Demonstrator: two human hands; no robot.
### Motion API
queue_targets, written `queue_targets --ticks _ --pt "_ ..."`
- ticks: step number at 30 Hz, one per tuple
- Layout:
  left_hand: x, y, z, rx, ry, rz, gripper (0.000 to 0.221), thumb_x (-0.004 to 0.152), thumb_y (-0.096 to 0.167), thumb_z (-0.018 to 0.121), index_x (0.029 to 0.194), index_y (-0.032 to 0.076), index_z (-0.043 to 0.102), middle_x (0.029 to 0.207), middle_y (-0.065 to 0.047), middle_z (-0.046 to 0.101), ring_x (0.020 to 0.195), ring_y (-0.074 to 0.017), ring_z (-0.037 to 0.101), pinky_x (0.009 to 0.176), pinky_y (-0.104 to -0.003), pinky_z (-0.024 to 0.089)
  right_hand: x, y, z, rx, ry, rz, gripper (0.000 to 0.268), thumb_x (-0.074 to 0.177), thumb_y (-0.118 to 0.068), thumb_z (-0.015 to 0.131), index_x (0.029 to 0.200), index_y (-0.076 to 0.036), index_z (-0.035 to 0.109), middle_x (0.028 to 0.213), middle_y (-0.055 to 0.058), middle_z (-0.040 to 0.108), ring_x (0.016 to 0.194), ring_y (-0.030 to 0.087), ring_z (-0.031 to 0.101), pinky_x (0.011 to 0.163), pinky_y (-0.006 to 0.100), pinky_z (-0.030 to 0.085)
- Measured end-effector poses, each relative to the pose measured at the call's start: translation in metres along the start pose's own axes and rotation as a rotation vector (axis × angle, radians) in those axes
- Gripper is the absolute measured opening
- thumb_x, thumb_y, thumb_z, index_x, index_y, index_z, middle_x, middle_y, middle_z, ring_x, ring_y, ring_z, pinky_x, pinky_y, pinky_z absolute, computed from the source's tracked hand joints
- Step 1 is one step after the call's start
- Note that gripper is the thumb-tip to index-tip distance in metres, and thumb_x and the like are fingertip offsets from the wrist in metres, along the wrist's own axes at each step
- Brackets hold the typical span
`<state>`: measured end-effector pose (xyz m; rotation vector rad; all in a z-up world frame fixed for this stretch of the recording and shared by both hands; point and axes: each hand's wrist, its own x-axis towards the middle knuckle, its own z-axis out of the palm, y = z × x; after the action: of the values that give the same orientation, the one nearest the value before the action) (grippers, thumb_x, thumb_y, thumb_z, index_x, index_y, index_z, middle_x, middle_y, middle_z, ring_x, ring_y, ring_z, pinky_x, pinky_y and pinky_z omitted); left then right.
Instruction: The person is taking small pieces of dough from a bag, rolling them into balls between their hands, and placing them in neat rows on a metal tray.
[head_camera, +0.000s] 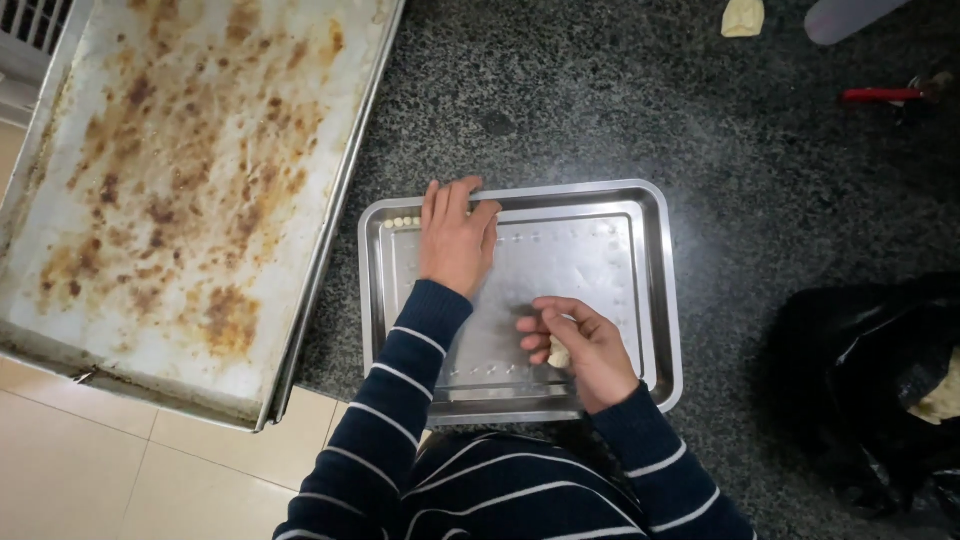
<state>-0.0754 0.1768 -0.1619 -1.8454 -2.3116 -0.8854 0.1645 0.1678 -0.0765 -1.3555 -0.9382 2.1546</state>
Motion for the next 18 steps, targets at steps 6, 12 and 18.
queue_targets --ticks 6,12,18 --pt "-0.004 -0.009 0.012 0.052 -0.026 0.025 0.009 0.104 0.012 0.081 0.109 0.015 0.074 0.140 -0.005 0.058 0.139 -0.0305 0.060 0.134 -0.064 0.033 0.000 0.002 -0.001 -0.017 -0.004 0.012 0.038 0.111 -0.016 0.071 0.137 0.011 0.072 0.109 0.034 0.085 0.088 0.035 0.086 0.070 0.041 0.073" --pt "-0.004 -0.013 0.020 0.068 -0.051 0.035 0.006 0.106 0.014 0.079 0.108 0.017 0.073 0.141 -0.004 0.057 0.140 -0.0309 0.059 0.134 -0.064 0.031 0.001 0.002 0.000 -0.011 -0.001 0.027 0.037 0.111 -0.016 0.071 0.136 0.010 0.072 0.107 0.032 0.086 0.086 0.033 0.086 0.068 0.038 0.072" --pt "0.000 -0.014 0.020 0.044 -0.051 0.041 0.006 0.110 0.014 0.075 0.112 0.016 0.070 0.140 -0.005 0.057 0.137 -0.0315 0.061 0.135 -0.067 0.028 0.003 0.005 -0.003 -0.011 0.007 0.026 0.038 0.111 -0.018 0.071 0.136 0.010 0.072 0.109 0.032 0.086 0.087 0.034 0.087 0.069 0.039 0.073"
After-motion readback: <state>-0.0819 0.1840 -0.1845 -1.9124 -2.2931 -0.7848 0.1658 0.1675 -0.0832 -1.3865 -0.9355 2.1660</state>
